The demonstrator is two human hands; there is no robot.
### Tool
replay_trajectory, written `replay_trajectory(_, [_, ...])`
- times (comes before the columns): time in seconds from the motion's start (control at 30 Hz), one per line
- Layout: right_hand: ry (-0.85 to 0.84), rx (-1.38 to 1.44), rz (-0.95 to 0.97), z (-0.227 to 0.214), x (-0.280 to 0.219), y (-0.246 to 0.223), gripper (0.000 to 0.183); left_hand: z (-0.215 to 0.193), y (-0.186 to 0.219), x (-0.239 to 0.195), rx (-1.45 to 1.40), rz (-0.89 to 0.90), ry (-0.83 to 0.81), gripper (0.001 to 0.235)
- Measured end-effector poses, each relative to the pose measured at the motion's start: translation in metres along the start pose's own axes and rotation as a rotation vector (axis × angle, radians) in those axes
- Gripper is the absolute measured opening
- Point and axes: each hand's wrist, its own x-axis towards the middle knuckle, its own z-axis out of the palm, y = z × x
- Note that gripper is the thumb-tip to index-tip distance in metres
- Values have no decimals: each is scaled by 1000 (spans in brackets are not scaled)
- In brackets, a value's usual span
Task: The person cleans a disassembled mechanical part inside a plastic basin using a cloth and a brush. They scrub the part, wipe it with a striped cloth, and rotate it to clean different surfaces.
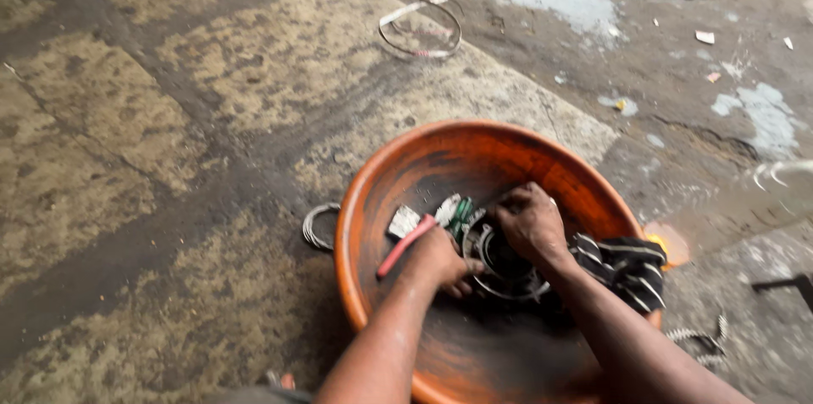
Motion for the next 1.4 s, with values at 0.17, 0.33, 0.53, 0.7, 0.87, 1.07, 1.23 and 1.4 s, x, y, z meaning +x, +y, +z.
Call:
replay_trajectory(0.17, [-450,390,-282,-78,-56,-60,22,-5,-16,14,404,139,-12,50])
replay_trajectory(0.33, [-886,286,-298,-132,-121,-114,23,3,-3,5,347,97,12,37])
replay_trajectory(0.53, [-952,238,-199,-112,-156,-87,23,3,10,-9,372,63,25,40])
replay_trajectory(0.7, [-966,250,-133,-123,-162,-80,24,2,21,-13,342,-17,27,42])
replay_trajectory(0.87, [-953,263,-83,-130,-164,-79,24,2,21,-15,357,-23,21,43])
replay_trajectory(1.07, [-937,285,-37,-123,-166,-73,25,1,20,-13,359,-24,15,44])
replay_trajectory(1.23, [-909,314,1,-129,-172,-72,26,1,17,-12,404,-31,12,44])
replay_trajectory(1.4, [-784,457,96,-130,-157,-65,27,3,-2,7,407,16,-21,38])
